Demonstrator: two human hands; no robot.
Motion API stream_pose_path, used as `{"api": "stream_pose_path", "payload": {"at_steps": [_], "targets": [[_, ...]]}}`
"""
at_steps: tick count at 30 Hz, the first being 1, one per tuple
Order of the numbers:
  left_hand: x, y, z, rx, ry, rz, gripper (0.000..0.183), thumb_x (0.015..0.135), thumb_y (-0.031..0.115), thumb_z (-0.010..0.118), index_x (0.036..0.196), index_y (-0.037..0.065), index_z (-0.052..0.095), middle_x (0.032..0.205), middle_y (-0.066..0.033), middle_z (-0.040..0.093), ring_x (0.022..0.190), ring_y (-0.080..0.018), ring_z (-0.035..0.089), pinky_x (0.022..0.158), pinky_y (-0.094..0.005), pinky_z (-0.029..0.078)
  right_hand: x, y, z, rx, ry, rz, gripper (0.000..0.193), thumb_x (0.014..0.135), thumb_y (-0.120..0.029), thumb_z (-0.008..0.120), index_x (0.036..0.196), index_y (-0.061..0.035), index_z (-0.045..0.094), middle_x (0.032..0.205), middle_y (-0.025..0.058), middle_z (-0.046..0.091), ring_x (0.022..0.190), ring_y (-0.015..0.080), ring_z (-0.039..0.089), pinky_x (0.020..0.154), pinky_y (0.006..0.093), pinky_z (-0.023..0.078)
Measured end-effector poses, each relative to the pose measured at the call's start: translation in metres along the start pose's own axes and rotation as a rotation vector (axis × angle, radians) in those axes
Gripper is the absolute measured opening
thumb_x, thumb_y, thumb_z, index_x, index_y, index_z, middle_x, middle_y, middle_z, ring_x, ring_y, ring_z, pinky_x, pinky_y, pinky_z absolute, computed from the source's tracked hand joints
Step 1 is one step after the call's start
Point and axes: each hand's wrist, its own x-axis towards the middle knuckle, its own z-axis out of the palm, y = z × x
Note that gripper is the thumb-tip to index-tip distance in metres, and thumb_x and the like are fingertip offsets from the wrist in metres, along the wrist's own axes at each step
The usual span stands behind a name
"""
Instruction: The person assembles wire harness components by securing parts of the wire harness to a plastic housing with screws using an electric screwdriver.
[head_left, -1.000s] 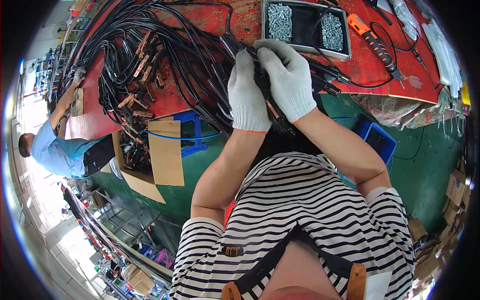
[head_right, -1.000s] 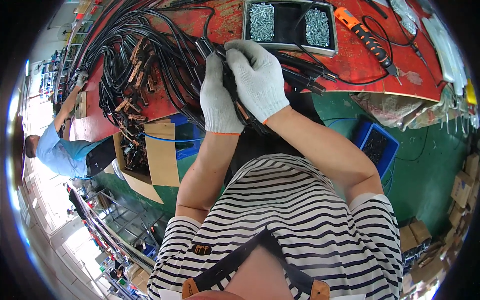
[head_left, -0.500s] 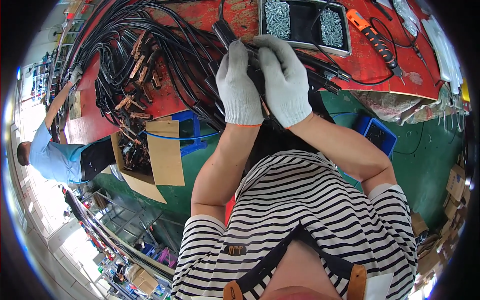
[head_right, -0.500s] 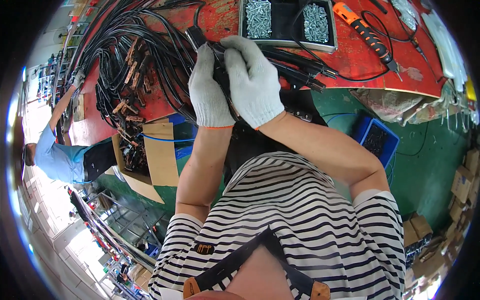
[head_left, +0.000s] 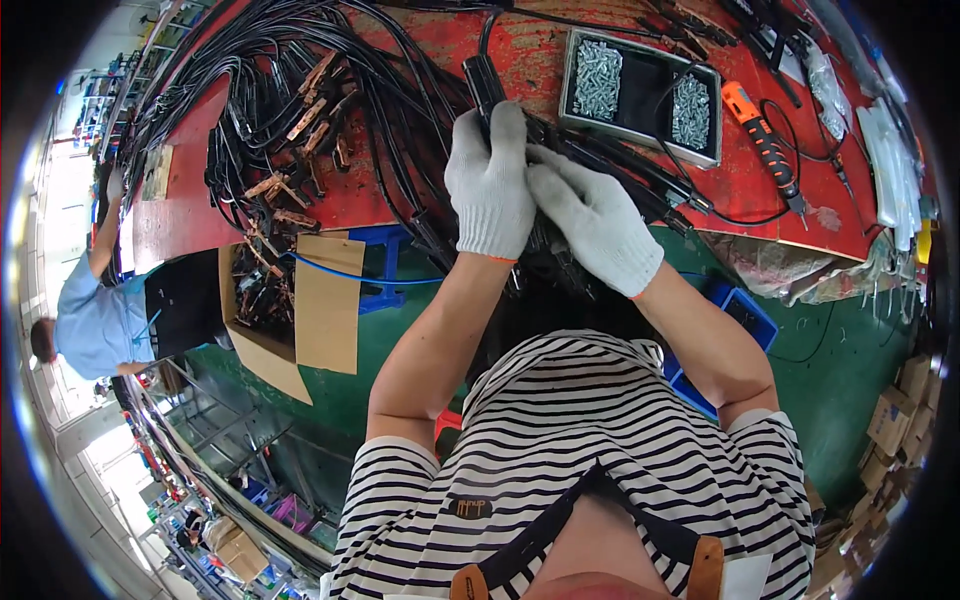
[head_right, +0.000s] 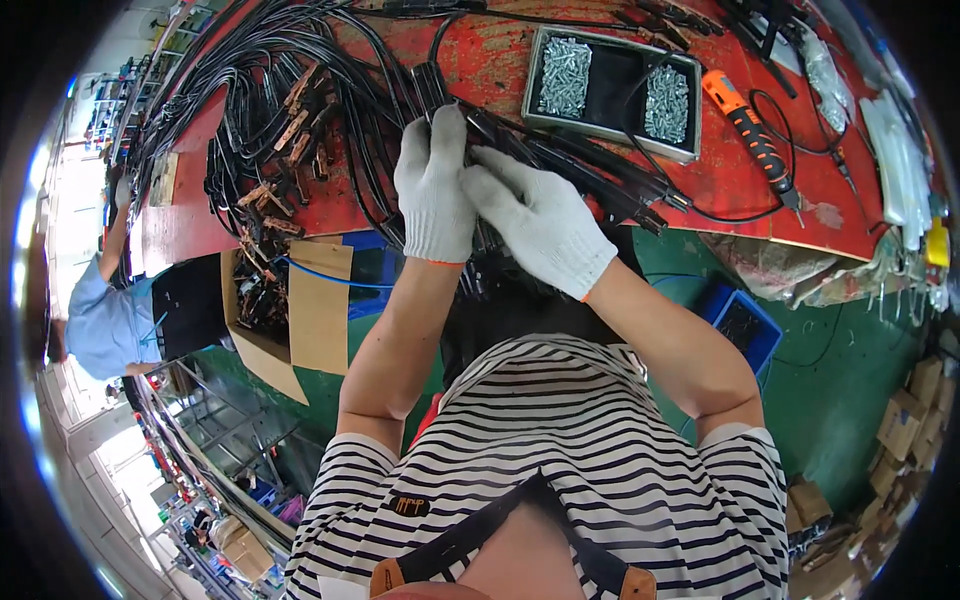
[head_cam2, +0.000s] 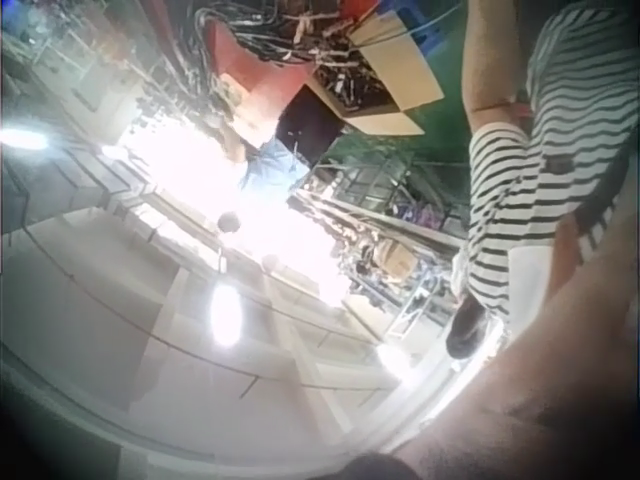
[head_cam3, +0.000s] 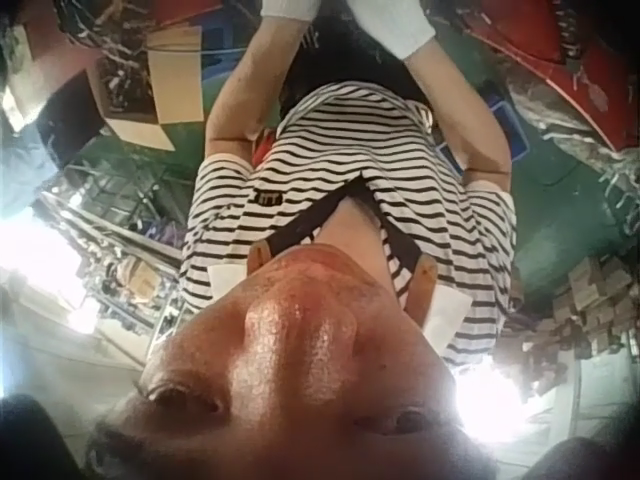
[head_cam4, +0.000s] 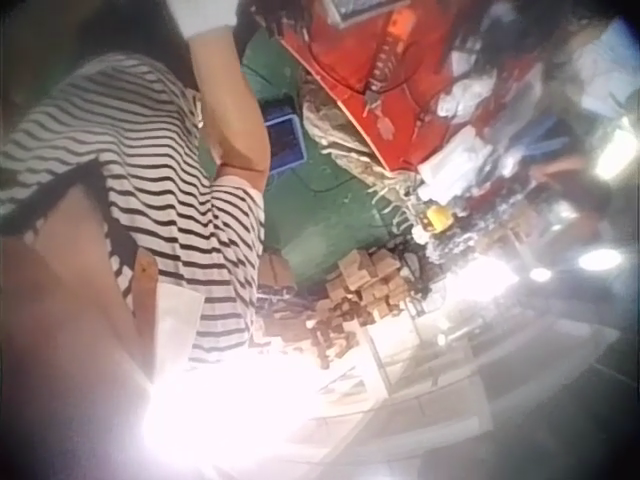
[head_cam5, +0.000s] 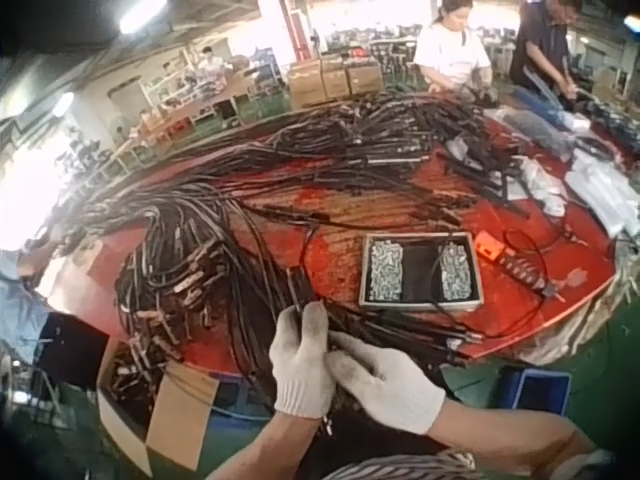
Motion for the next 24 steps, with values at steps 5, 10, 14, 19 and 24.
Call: {"api": "stream_pose_path", "payload": {"at_steps": [5,10,14,19,24], "targets": [[-0.006,0.016,-0.002,-0.422,0.005,-0.283,0.025,0.104,0.029,0.063,0.116,0.007,0.066,0.094,-0.0002,0.064,0.088,-0.0131,0.059,0.081,-0.0313,0.048,-0.001,-0.003,-0.003,0.363,-0.222,0.107,0.083,0.085,-0.032,0.088,0.154,-0.0011,0.053,0.101,0.0041,0.073,0.074,0.0064,0.059,0.063,0.0249,0.05],[-0.009,0.009,-0.009,-0.6,-0.05,-0.321,0.024,0.108,0.029,0.059,0.119,0.007,0.064,0.099,-0.0008,0.065,0.094,-0.0122,0.06,0.086,-0.0318,0.049,0.005,0.006,-0.009,0.482,-0.271,0.117,0.065,0.088,-0.024,0.085,0.145,-0.0012,0.063,0.1,0.0004,0.073,0.077,0.0057,0.064,0.063,0.0231,0.051],[-0.029,-0.003,-0.035,-0.402,-0.129,-0.165,0.042,0.112,0.041,0.049,0.122,0.003,0.065,0.107,-0.0037,0.07,0.094,-0.0151,0.064,0.087,-0.0331,0.05,0.012,0.004,-0.019,0.494,-0.189,0.098,0.056,0.091,-0.026,0.083,0.138,-0.0009,0.067,0.101,0.0007,0.072,0.077,0.0063,0.065,0.064,0.0229,0.051],[-0.07,-0.005,-0.059,-0.336,-0.443,-0.437,0.055,0.107,0.046,0.058,0.13,-0.004,0.062,0.105,-0.0115,0.074,0.084,-0.0163,0.07,0.07,-0.0294,0.057,0.021,-0.001,-0.027,0.45,-0.174,0.123,0.045,0.091,-0.026,0.082,0.127,-0.0025,0.07,0.101,0.0006,0.071,0.083,0.0071,0.064,0.071,0.0236,0.052],[-0.067,-0.01,-0.054,-0.442,-0.463,-0.449,0.048,0.103,0.03,0.071,0.134,-0.004,0.059,0.11,-0.0123,0.075,0.088,-0.0168,0.072,0.073,-0.0312,0.059,0.018,0.001,-0.019,0.614,-0.177,0.107,0.052,0.093,-0.023,0.079,0.139,-0.0037,0.064,0.106,0.0016,0.071,0.089,0.0095,0.064,0.077,0.0245,0.05]]}}
